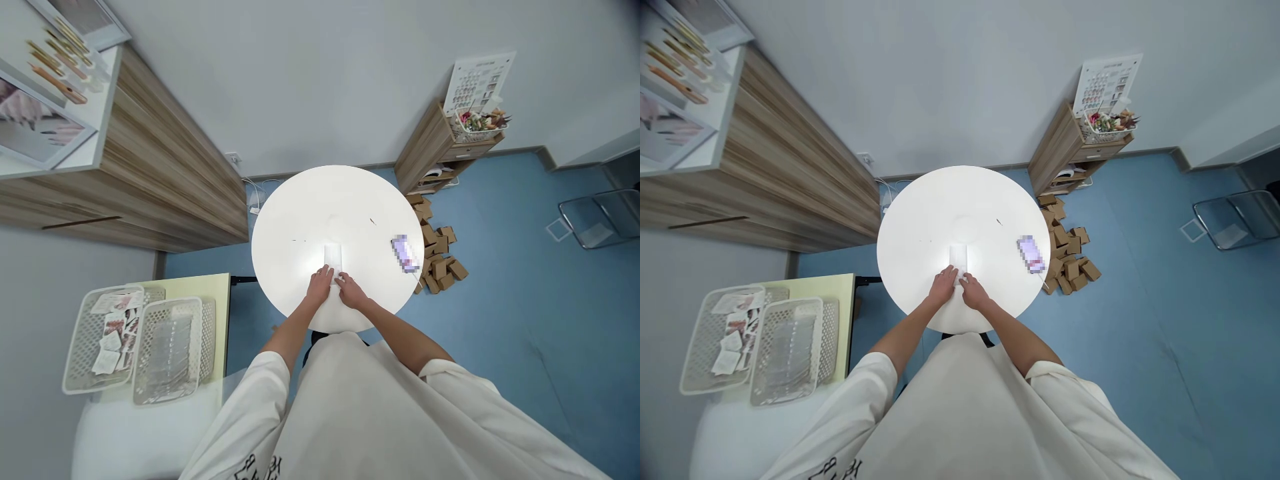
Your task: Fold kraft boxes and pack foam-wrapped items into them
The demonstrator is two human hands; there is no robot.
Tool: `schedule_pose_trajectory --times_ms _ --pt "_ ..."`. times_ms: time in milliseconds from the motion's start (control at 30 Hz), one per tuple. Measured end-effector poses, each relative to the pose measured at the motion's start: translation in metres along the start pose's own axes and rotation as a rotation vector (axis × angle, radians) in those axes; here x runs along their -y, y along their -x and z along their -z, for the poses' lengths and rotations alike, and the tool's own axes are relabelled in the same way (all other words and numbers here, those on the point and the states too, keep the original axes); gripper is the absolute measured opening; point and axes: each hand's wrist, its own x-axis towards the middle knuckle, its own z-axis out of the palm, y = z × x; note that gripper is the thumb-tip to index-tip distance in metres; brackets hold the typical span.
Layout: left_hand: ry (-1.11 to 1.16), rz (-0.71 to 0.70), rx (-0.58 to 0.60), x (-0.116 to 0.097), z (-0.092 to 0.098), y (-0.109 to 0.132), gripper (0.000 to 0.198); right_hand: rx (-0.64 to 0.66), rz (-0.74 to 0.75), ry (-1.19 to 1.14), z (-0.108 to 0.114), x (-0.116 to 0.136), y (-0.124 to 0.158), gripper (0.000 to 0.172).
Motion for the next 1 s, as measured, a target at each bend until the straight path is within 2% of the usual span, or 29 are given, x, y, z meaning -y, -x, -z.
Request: schedule_pose_trajectory --times_ms 167,433,567,733,867,1000 --pt "0.048 -0.005 -0.014 0.007 -0.002 -0.006 0.053 0.002 0.002 -0.017 0.004 0.002 -0.002 0.062" --pt "0.056 0.0 0.04 0.007 0.009 -0.012 0.054 0.008 -0.006 0.0 0.004 0.003 -0.004 0.056" --pt "-0.047 0.025 0.107 0.001 0.013 -0.003 0.062 -0.024 -0.004 0.08 0.004 0.004 0.0 0.049" --pt "-0.162 0.046 0.161 -0.005 0.012 0.02 0.049 -0.019 0.062 0.25 0.007 0.01 0.009 0.034" --pt "-0.166 0.04 0.204 -0.007 0.012 0.031 0.05 0.007 0.122 0.31 0.009 0.014 0.013 0.03" --pt "-0.122 0.052 0.234 -0.005 0.012 0.029 0.048 0.043 0.146 0.311 0.016 0.014 0.01 0.026"
